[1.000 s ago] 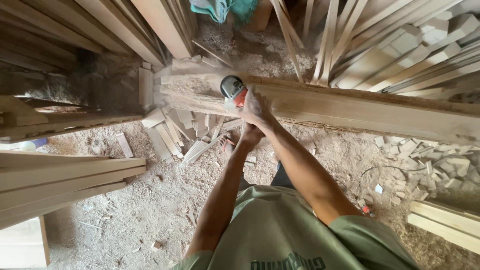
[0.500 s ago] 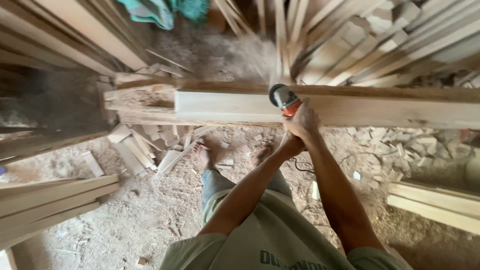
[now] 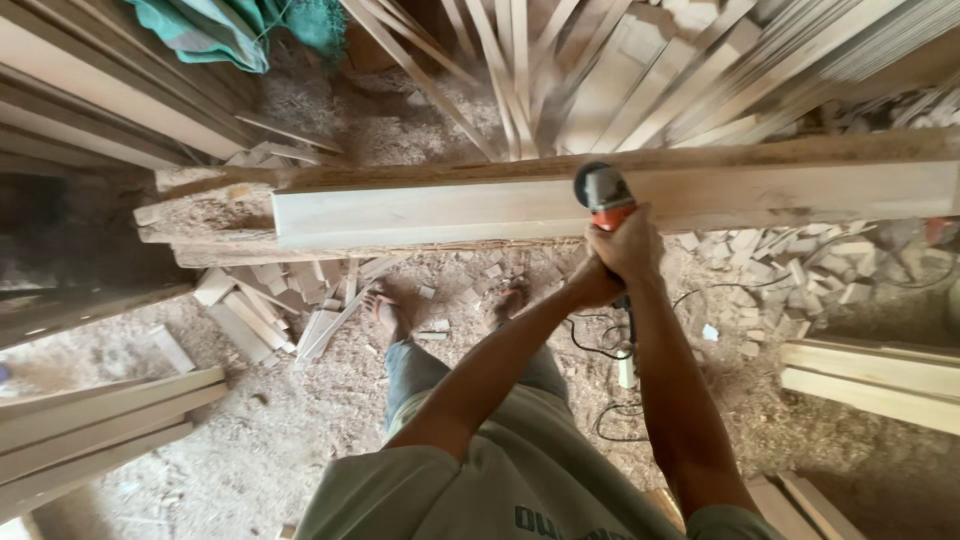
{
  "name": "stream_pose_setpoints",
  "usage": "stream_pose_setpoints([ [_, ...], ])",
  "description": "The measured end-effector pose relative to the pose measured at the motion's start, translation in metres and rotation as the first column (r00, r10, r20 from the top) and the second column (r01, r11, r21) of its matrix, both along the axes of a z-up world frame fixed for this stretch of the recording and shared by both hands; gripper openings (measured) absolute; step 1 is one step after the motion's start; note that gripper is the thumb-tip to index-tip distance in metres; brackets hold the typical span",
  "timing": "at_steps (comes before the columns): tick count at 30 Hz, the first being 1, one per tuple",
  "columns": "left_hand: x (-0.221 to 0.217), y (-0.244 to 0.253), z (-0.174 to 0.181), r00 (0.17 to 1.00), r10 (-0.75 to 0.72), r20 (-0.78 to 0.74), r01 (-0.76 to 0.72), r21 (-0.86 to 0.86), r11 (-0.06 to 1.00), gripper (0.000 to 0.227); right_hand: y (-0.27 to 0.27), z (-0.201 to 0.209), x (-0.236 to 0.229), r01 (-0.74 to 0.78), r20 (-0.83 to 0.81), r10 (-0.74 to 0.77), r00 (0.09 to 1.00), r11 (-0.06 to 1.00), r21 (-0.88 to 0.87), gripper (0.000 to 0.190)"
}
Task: The person applies glue to a long wooden plank and then uses a handheld electric sander to smooth its surface. The person repeatedly moves the sander along the plank, generating sawdust.
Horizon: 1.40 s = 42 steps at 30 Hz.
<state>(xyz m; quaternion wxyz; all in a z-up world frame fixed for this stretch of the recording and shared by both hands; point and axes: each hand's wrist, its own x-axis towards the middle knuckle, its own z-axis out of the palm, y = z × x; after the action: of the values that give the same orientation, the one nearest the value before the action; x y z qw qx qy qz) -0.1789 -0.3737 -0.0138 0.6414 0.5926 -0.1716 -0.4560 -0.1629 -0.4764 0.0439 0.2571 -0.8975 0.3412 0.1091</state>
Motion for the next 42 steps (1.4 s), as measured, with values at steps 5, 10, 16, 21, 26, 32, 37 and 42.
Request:
stream_pose_setpoints([
  [5,0.026,0.120,0.014,0.991,0.135,-0.007,-0.134,0.061,0.989,0.049,0.118,0.007,0.050,-0.141,-0.179,0.157,0.971,0.985,0.100,0.089],
  [10,0.057,0.247,0.024,0.959,0.282,0.016,-0.281,0.140,0.949,0.047,0.252,0.012,0.100,-0.389,-0.020,0.393,0.919,0.915,0.106,0.088],
  [16,0.061,0.342,0.026,0.918,0.395,0.030,-0.390,0.240,0.889,0.044,0.349,0.019,0.130,-0.530,0.107,0.519,0.848,0.828,0.182,0.084],
  [21,0.048,0.311,0.018,0.970,0.243,0.031,-0.244,0.217,0.945,0.042,0.314,0.015,0.103,-0.470,0.113,0.457,0.882,0.868,0.159,0.081],
  [26,0.056,0.281,0.013,0.965,-0.081,0.251,-0.017,0.366,0.931,0.039,0.211,0.022,0.058,-0.275,0.084,0.264,0.961,0.946,0.170,0.081],
  [32,0.133,0.274,0.006,0.662,-0.199,0.722,-0.593,0.668,0.450,0.062,0.081,0.021,0.022,-0.100,-0.267,0.122,0.956,0.990,0.096,0.078],
  [37,0.164,0.251,0.016,0.853,-0.108,0.510,-0.464,0.837,0.289,0.112,-0.035,0.010,-0.021,-0.060,-0.142,0.062,0.988,0.998,0.017,0.075],
  [42,0.158,0.235,0.031,0.891,-0.119,0.439,-0.400,0.881,0.254,0.111,-0.152,0.005,-0.059,0.033,-0.089,-0.033,0.996,0.999,0.001,0.080],
])
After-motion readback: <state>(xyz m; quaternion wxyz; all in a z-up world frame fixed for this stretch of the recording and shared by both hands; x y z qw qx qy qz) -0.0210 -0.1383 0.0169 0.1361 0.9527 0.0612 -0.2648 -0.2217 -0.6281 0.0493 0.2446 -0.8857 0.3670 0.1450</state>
